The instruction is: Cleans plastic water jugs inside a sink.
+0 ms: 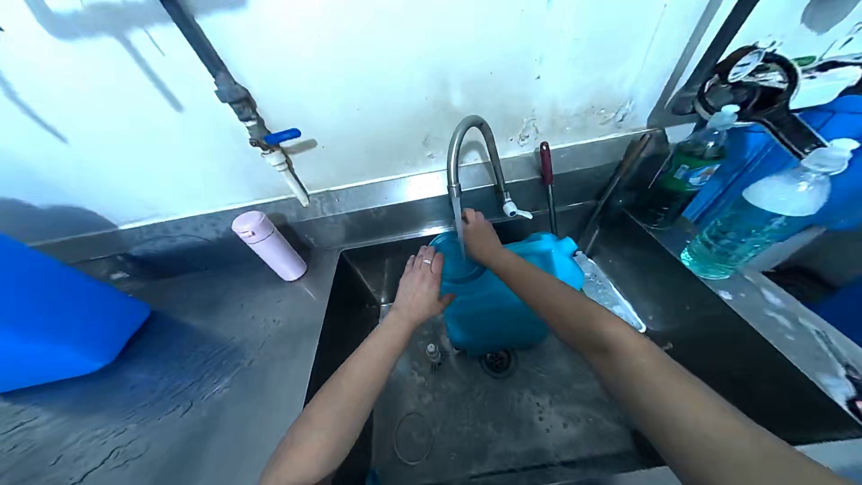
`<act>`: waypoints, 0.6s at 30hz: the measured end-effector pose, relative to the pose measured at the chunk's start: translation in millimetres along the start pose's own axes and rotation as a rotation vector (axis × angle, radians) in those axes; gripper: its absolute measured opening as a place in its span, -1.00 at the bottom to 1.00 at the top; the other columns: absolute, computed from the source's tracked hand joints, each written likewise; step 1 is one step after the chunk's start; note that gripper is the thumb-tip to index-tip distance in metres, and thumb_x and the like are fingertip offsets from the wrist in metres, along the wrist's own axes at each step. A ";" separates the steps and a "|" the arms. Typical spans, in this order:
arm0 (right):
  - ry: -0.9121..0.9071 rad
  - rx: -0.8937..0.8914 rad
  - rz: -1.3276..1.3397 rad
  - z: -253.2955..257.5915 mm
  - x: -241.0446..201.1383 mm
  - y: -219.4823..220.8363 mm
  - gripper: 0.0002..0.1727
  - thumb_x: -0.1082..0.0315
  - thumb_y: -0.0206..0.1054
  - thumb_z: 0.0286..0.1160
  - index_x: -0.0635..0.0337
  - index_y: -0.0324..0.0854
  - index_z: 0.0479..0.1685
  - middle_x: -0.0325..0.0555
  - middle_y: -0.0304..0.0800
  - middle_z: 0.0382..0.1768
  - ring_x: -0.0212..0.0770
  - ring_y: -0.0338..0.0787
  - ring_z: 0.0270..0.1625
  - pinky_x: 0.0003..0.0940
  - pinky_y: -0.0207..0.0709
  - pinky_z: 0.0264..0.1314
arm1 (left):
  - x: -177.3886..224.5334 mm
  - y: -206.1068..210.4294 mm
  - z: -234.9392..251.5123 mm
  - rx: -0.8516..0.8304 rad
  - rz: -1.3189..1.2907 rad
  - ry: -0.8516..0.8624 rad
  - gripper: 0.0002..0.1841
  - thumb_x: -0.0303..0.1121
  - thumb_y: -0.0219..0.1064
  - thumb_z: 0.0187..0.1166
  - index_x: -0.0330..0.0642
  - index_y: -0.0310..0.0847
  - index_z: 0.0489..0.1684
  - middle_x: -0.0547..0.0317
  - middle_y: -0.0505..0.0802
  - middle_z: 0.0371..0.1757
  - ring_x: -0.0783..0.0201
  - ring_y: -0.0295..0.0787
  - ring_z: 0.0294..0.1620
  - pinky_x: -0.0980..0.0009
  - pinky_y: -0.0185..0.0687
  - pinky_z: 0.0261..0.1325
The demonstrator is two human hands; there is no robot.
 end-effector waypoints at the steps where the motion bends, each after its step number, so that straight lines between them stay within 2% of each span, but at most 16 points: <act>1: -0.058 -0.063 0.004 -5.9 -8.5 7.5 -0.51 0.61 0.39 0.39 0.46 0.58 0.39 0.49 0.46 0.49 0.47 0.48 0.54 0.35 0.42 0.50 | -0.6 8.3 5.2 -0.031 -0.011 -0.017 -0.26 -0.14 0.41 0.61 -0.53 0.30 0.63 -0.45 0.35 0.73 -0.28 0.08 0.85 -0.15 -0.07 0.83; 2: -0.107 -0.159 0.023 -11.9 -13.6 18.7 -0.51 0.53 0.37 0.45 0.46 0.56 0.41 0.48 0.47 0.50 0.42 0.46 0.58 0.30 0.35 0.58 | -1.6 19.3 10.4 -0.083 -0.013 -0.033 -0.34 -0.15 0.30 0.70 -0.50 0.33 0.62 -0.43 0.36 0.74 -0.27 0.03 0.87 -0.16 -0.13 0.85; 4: -0.030 -0.254 0.077 -10.6 -0.4 24.7 -0.40 0.31 0.39 0.56 0.46 0.45 0.53 0.43 0.38 0.61 0.37 0.34 0.69 0.34 0.24 0.64 | 6.5 34.9 19.9 -0.127 -0.013 -0.007 -0.53 -0.29 0.12 0.82 -0.48 0.45 0.54 -0.41 0.46 0.68 -0.27 0.00 0.88 -0.22 -0.29 0.87; 6: 0.056 -0.257 0.135 -6.1 4.8 27.4 -0.46 0.32 0.31 0.64 0.43 0.47 0.54 0.39 0.40 0.61 0.35 0.32 0.70 0.34 0.20 0.65 | 19.3 36.4 25.8 -0.093 0.019 0.067 -0.64 -0.44 0.07 0.81 -0.49 0.61 0.38 -0.40 0.66 0.49 -0.30 0.30 0.75 -0.20 -0.19 0.86; 7: 0.084 -0.241 0.228 -4.6 3.0 25.2 -0.58 0.40 0.23 0.70 0.41 0.55 0.46 0.36 0.54 0.49 0.29 0.49 0.60 0.27 0.34 0.60 | 24.8 34.7 26.7 -0.083 0.041 0.119 -0.66 -0.47 0.07 0.79 -0.49 0.67 0.29 -0.39 0.72 0.39 -0.30 0.48 0.63 -0.17 0.00 0.81; 8: 0.125 -0.200 0.397 -5.2 4.7 19.1 -0.65 0.44 0.13 0.75 0.44 0.59 0.37 0.34 0.71 0.31 0.18 0.69 0.40 0.14 0.49 0.48 | 29.6 33.2 25.7 -0.101 0.038 0.155 -0.67 -0.45 0.06 0.80 -0.49 0.69 0.23 -0.39 0.74 0.34 -0.31 0.56 0.53 -0.16 0.20 0.70; 9: 0.203 -0.127 0.636 -8.3 9.0 9.8 -0.65 0.42 0.05 0.82 0.48 0.57 0.33 0.31 0.77 0.14 0.04 0.78 0.15 -0.04 0.59 0.30 | 33.2 30.4 24.1 -0.119 -0.010 0.163 -0.65 -0.42 0.04 0.82 -0.50 0.68 0.20 -0.41 0.74 0.30 -0.33 0.58 0.48 -0.19 0.30 0.60; 10: 0.239 0.017 0.850 -14.2 10.7 -5.8 -0.64 0.40 0.01 0.85 0.52 0.56 0.31 0.29 0.77 0.02 -0.06 0.77 -0.05 -0.16 0.63 0.12 | 34.6 24.1 24.6 -0.102 -0.116 0.126 -0.63 -0.40 0.02 0.84 -0.53 0.67 0.20 -0.43 0.73 0.29 -0.33 0.58 0.47 -0.20 0.31 0.56; 11: 0.206 0.166 0.967 -25.4 4.2 -26.2 -0.63 0.39 0.01 0.86 0.51 0.55 0.31 0.26 0.77 0.03 -0.10 0.77 -0.06 -0.20 0.65 0.11 | 32.8 14.4 28.1 -0.036 -0.286 0.052 -0.63 -0.41 0.02 0.84 -0.58 0.65 0.20 -0.44 0.74 0.27 -0.29 0.61 0.45 -0.17 0.33 0.58; 12: 0.096 0.277 0.962 -39.9 -11.2 -44.2 -0.62 0.40 0.00 0.85 0.48 0.55 0.37 0.26 0.77 0.17 -0.07 0.79 0.12 -0.16 0.64 0.27 | 28.1 4.0 34.1 0.071 -0.512 -0.042 -0.66 -0.46 0.06 0.80 -0.63 0.63 0.19 -0.45 0.75 0.23 -0.20 0.66 0.39 -0.07 0.40 0.56; 13: -0.053 0.340 0.852 -53.8 -32.5 -55.6 -0.59 0.42 0.01 0.82 0.46 0.52 0.46 0.28 0.70 0.37 0.03 0.72 0.39 -0.03 0.52 0.49 | 22.6 -2.5 41.0 0.150 -0.783 -0.158 -0.69 -0.55 0.06 0.77 -0.67 0.56 0.24 -0.43 0.74 0.23 -0.08 0.68 0.31 0.08 0.46 0.51; 14: -0.194 0.347 0.691 -62.2 -51.9 -56.3 -0.52 0.40 0.03 0.77 0.43 0.46 0.57 0.31 0.51 0.58 0.16 0.48 0.66 0.15 0.24 0.73 | 17.8 -1.1 46.9 0.188 -1.090 -0.284 -0.69 -0.62 0.00 0.76 -0.65 0.45 0.33 -0.35 0.69 0.23 0.06 0.65 0.20 0.24 0.51 0.40; 15: -0.276 0.352 0.555 -61.6 -58.5 -48.9 -0.44 0.30 0.03 0.71 0.36 0.42 0.65 0.32 0.35 0.70 0.28 0.21 0.81 0.40 -0.11 0.79 | 15.6 5.4 50.5 0.224 -1.404 -0.418 -0.67 -0.56 -0.13 0.85 -0.54 0.37 0.42 -0.26 0.66 0.24 0.11 0.63 0.13 0.27 0.55 0.29; 16: -0.253 0.325 0.472 -52.5 -48.1 -40.9 -0.40 0.20 0.03 0.73 0.26 0.37 0.72 0.31 0.22 0.77 0.35 0.01 0.87 0.58 -0.32 0.74 | 16.5 11.9 53.8 0.296 -1.674 -0.526 -0.63 -0.37 -0.20 0.91 -0.36 0.39 0.42 -0.14 0.69 0.18 0.13 0.66 0.07 0.22 0.60 0.16; 17: -0.151 0.291 0.439 -39.3 -24.5 -35.6 -0.41 0.16 0.03 0.80 0.20 0.34 0.75 0.31 0.21 0.78 0.38 -0.03 0.88 0.67 -0.34 0.68 | 16.4 16.0 56.1 0.419 -1.856 -0.607 -0.64 -0.21 -0.19 0.91 -0.20 0.46 0.28 0.00 0.73 0.02 0.19 0.70 -0.04 0.21 0.65 0.02; 18: -0.015 0.264 0.442 -25.7 4.9 -31.8 -0.39 0.05 -0.03 0.83 0.18 0.36 0.73 0.30 0.29 0.73 0.37 0.11 0.83 0.65 -0.16 0.67 | 15.2 17.2 55.8 0.491 -1.966 -0.638 -0.62 -0.12 -0.13 0.90 -0.16 0.49 0.29 0.01 0.75 0.05 0.16 0.72 0.00 0.13 0.67 0.05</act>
Point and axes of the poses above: each hand's wrist, its own z-axis towards the middle knuckle, its own y-axis out of the palm, x = y × z, the point moved 8 cm from there along z, towards the middle knuckle
